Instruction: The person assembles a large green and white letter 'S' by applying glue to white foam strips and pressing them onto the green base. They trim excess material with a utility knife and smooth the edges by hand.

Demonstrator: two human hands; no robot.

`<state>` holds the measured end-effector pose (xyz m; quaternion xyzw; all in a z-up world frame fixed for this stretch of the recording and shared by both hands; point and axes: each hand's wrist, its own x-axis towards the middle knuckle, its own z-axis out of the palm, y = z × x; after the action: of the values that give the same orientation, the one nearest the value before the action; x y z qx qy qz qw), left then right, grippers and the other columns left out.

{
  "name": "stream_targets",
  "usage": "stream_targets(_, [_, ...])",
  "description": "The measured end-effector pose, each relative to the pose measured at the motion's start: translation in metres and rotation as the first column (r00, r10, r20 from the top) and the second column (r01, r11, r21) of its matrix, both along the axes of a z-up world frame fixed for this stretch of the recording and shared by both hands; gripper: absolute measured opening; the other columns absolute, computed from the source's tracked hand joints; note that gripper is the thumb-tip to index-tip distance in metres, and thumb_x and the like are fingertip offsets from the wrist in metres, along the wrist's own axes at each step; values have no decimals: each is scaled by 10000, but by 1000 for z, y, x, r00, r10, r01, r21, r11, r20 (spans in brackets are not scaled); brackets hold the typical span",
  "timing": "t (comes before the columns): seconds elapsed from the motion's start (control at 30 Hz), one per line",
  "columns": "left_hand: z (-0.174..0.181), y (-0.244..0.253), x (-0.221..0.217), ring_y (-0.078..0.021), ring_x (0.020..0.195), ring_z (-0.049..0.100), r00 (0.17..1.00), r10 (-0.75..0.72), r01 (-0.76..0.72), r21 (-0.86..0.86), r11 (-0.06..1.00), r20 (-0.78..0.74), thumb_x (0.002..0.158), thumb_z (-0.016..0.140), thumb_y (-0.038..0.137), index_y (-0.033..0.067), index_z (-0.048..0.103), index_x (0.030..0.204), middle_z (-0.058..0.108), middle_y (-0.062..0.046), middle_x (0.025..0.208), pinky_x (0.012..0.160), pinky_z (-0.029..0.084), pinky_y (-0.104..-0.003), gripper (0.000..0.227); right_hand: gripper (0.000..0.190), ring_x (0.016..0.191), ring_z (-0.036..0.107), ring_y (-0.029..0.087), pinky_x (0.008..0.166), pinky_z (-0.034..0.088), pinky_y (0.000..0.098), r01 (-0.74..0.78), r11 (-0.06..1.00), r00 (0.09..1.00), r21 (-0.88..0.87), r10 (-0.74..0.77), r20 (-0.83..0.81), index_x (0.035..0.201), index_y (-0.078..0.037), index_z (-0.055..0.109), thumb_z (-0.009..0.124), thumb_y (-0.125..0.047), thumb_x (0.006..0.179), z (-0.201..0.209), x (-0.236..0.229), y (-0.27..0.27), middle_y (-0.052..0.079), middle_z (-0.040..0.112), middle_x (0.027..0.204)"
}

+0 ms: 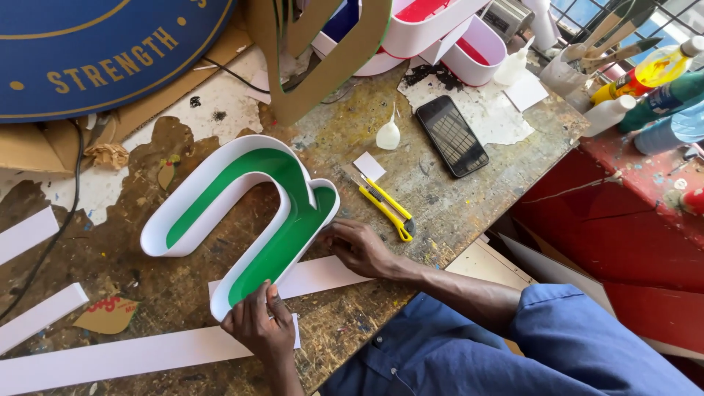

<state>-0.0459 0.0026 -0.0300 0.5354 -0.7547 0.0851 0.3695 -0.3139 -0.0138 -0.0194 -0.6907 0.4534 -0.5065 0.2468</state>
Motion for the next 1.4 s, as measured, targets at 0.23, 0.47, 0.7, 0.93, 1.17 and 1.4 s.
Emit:
stream_targets(0.23, [6,-1,-5,-307,928,719,998,-3,3,-4,1000,-64,1172,722,242,71,847,1112,800,-102,970,967,409,-456,221,241,831,721,310,720,561,433,1,1000,1000,-3,-1,3,1241,-40,739,610,53,1060,4,1,-1,146,766,1095])
stream_targets(0.47, [29,7,-6,-282,1023,708,972,-17,66,205,977,-235,1141,781,178,81,795,1137,813,-102,1084,1102,406,-454,98,215,830,732,333,724,549,436,10,1000,1000,11,-10,12,1228,-49,751,609,25,1086,2,1,1,149,767,1090])
stream_targets(0.7, [26,5,13,-418,1169,687,968,-113,154,175,973,-222,1180,793,130,26,837,1261,827,-156,1239,1072,515,-500,139,261,941,761,366,809,589,476,35,999,999,-4,-34,23,1170,-61,746,590,66,1004,-18,0,-1,132,771,1085])
stream_targets(0.93, [-3,-1,16,-280,1041,763,957,22,-58,117,991,289,1036,956,295,213,868,1212,832,-28,1097,983,437,-444,213,308,935,755,336,810,595,475,30,1000,998,-3,-30,54,1228,-74,753,584,39,997,-21,-2,-1,118,779,1096])
stream_targets(1.17, [11,2,-8,-335,923,707,946,123,-192,210,959,300,1054,925,366,165,822,911,750,-66,915,808,384,-508,267,231,966,732,294,805,596,435,-37,998,988,47,29,151,1240,-67,759,637,-246,1159,-7,-11,1,114,740,1123])
stream_targets(1.4, [25,10,-12,-386,998,733,991,109,-120,146,982,81,1249,667,504,86,849,1031,798,-122,997,902,419,-514,506,329,959,756,170,827,621,344,-103,910,890,402,-96,445,1218,-105,778,713,-404,1097,2,-4,4,46,805,1134])
